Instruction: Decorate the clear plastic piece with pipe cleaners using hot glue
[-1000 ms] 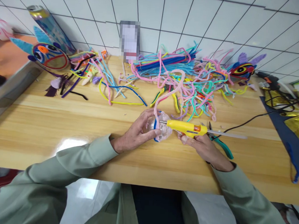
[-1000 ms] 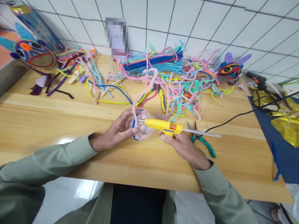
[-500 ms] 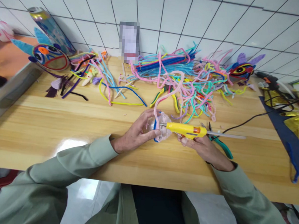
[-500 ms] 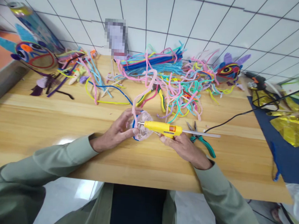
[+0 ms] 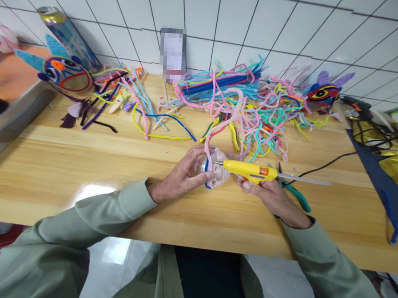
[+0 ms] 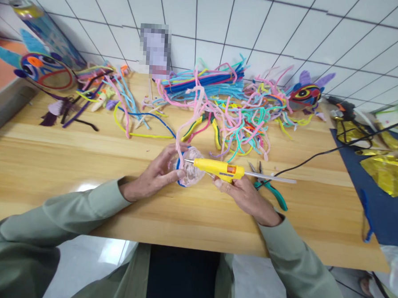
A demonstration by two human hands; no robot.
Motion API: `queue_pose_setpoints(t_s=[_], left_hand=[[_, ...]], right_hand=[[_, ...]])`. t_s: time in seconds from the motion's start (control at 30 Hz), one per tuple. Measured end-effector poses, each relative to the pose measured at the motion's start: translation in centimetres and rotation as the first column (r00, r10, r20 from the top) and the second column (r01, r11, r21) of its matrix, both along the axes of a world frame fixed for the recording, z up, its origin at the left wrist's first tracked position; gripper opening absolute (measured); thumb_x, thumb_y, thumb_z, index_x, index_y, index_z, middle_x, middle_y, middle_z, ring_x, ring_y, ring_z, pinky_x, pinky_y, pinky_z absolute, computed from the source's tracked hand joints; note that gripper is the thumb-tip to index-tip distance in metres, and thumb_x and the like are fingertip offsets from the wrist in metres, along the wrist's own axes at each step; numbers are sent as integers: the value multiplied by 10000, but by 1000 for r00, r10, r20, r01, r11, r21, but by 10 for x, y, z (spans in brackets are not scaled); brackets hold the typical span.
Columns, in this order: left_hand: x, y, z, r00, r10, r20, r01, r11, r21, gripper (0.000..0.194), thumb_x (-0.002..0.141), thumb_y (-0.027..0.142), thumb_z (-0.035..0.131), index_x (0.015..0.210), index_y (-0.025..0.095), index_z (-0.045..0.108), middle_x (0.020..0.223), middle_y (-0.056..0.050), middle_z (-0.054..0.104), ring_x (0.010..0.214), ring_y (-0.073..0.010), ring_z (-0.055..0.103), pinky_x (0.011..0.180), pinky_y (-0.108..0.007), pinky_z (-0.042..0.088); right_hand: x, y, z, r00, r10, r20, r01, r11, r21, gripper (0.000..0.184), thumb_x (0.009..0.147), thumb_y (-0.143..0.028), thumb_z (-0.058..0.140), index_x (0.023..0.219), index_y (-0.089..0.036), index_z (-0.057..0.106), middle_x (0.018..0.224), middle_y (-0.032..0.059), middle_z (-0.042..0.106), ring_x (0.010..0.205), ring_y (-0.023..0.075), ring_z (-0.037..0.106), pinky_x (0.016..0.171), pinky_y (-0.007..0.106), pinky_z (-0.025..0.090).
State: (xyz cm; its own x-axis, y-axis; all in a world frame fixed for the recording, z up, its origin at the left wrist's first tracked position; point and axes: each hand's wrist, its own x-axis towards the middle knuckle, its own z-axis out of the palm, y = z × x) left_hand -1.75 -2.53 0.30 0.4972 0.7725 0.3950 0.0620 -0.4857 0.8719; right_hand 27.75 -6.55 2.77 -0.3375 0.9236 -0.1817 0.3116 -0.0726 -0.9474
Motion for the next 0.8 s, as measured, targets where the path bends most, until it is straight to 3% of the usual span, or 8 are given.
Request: queue_pose_setpoints(t_s=[0.3, 0.53, 0.8], left_hand=[[0, 0, 0, 1000, 5, 2, -5, 1000, -9, 545, 1051, 424, 707, 1553, 316, 523, 1572, -124, 582, 1520, -309, 544, 1301, -551, 462], [1, -1, 0, 1000, 19, -1, -19, 1000, -9, 529, 1052, 437, 703, 1533, 295, 535, 1560, -127, 593, 1523, -311, 541, 1311, -551, 450], [1, 1, -2, 1000, 10, 10, -11, 1000, 14, 551, 1055, 439, 697, 1562, 317, 519, 1583, -121, 582, 1531, -316, 533, 1314, -565, 444]], right_hand=[[1, -2, 9, 999, 22, 38, -21, 999, -33, 444, 916, -674, 733, 993, -240, 785, 944, 62, 765, 867, 244, 683, 786, 360, 601], [1, 0, 2, 999, 25, 46, -24, 999, -25, 377, 926, -601, 746, 1024, -238, 776, 1004, 64, 788, 937, 258, 708, 865, 389, 606], [-2, 2, 0, 1000, -9, -11, 9, 999, -33, 341, 927, -583, 726, 917, -243, 702, 866, 26, 710, 862, 235, 681, 858, 390, 592]])
